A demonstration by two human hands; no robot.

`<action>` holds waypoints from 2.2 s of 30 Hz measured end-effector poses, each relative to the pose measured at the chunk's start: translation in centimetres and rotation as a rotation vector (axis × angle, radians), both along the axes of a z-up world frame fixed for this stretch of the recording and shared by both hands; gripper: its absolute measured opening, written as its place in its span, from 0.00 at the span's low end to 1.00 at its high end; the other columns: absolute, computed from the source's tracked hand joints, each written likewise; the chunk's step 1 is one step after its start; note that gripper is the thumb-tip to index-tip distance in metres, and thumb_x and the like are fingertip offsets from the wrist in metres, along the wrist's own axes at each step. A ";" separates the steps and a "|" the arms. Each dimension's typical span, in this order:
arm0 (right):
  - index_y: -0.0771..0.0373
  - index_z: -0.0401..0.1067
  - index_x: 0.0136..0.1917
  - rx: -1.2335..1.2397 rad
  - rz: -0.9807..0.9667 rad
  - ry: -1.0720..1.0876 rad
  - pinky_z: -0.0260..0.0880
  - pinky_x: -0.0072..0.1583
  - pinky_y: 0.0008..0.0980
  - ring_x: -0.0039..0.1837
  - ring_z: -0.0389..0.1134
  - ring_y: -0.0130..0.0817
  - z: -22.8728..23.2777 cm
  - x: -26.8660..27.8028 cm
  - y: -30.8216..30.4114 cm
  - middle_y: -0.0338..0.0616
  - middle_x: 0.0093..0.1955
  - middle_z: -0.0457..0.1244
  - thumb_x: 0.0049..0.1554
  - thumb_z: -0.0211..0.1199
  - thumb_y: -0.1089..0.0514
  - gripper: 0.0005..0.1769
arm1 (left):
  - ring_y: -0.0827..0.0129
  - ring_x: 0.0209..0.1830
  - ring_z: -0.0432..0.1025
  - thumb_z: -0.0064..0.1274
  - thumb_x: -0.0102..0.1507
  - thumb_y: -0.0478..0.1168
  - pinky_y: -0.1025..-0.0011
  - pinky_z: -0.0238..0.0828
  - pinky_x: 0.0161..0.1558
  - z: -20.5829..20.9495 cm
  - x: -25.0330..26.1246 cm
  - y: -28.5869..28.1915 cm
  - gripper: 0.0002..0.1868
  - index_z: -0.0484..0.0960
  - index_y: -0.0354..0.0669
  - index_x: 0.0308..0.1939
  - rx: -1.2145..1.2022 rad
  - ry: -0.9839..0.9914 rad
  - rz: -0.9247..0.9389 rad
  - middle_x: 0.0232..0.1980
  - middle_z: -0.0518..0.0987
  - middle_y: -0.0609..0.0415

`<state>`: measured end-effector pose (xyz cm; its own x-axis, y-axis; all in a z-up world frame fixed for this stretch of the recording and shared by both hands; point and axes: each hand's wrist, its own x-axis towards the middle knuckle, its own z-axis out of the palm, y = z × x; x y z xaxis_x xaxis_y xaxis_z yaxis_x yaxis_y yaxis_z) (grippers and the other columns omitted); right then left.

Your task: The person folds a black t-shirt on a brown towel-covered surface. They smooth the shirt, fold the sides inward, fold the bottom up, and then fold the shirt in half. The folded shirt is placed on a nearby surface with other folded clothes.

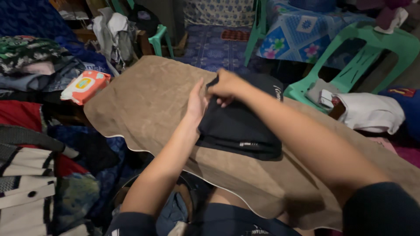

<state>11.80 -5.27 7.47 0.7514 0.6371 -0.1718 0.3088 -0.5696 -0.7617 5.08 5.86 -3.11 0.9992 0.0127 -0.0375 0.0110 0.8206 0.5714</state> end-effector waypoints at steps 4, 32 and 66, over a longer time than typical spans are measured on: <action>0.63 0.49 0.79 0.199 0.109 0.058 0.78 0.39 0.36 0.40 0.75 0.39 -2.0 1.0 -0.4 0.56 0.47 0.71 0.56 0.62 0.60 0.42 | 0.57 0.41 0.76 0.50 0.79 0.49 0.65 0.76 0.48 -1.4 0.1 1.0 0.17 0.75 0.39 0.43 -0.096 -0.413 -0.234 0.37 0.78 0.48; 0.67 0.44 0.81 -0.491 0.054 -0.827 0.32 0.78 0.60 0.84 0.34 0.55 -6.6 -2.5 -11.4 0.62 0.83 0.38 0.55 0.38 0.15 0.62 | 0.54 0.59 0.75 0.45 0.62 0.29 0.60 0.79 0.53 3.5 -2.2 2.4 0.35 0.60 0.54 0.74 0.806 0.176 0.097 0.68 0.69 0.40; 0.71 0.56 0.76 -0.261 0.054 -1.018 0.39 0.76 0.65 0.83 0.42 0.53 -9.4 -4.6 -13.3 0.59 0.81 0.47 0.61 0.50 0.39 0.42 | 0.48 0.84 0.38 0.29 0.70 0.64 0.46 0.27 0.77 1.2 -0.1 -5.1 0.42 0.51 0.42 0.81 2.427 0.054 0.289 0.83 0.47 0.40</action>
